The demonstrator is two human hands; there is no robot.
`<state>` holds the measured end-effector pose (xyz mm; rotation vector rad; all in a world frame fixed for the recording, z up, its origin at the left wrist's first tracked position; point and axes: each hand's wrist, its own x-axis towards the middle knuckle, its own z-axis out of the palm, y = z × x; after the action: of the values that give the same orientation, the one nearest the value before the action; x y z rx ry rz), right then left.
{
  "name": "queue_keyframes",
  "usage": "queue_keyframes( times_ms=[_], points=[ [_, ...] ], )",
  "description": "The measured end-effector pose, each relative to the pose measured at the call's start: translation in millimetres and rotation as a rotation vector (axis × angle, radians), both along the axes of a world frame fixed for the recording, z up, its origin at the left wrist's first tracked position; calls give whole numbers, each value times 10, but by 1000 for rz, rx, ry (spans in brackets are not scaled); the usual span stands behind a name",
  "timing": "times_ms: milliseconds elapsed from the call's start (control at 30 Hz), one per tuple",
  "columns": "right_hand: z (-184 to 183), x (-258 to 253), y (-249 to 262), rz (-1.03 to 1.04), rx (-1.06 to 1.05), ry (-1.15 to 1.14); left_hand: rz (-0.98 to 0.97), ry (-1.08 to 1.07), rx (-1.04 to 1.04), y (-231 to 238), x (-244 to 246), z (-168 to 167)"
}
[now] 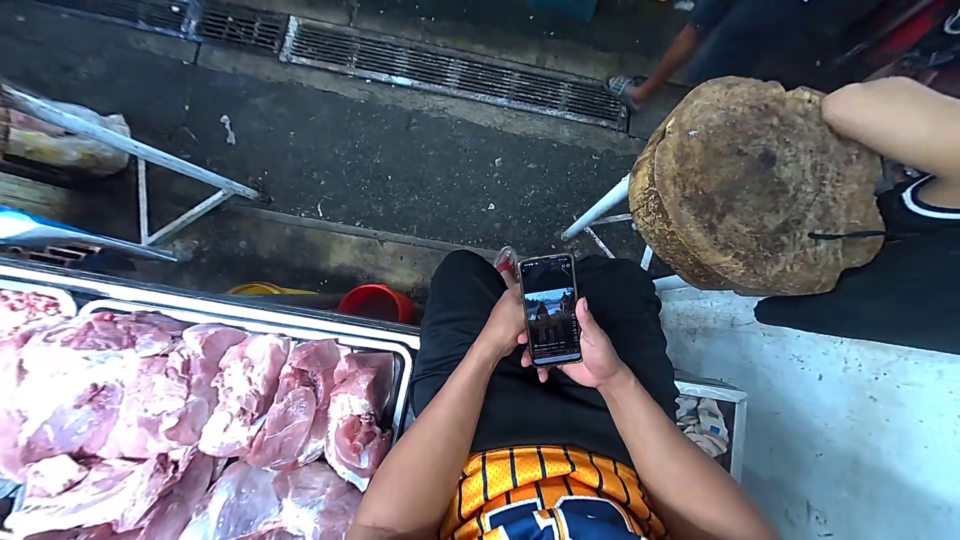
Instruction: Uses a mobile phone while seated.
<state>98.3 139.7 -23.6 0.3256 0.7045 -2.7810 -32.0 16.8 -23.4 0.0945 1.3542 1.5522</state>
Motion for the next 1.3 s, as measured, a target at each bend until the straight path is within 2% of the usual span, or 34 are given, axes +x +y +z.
queue_keyframes(
  times_ms=[167,733,1000,1300],
  points=[
    [-10,-18,-24,7,-3,0,1,45,-18,-48,-12,-27],
    [8,-9,-17,-9,-16,-3,13,-33,20,-13,0,16],
    [-14,-26,-22,8,-8,-2,0,34,3,-54,-22,-27],
    [7,-24,-7,-8,-45,-2,0,-6,9,-24,-20,-5]
  ],
)
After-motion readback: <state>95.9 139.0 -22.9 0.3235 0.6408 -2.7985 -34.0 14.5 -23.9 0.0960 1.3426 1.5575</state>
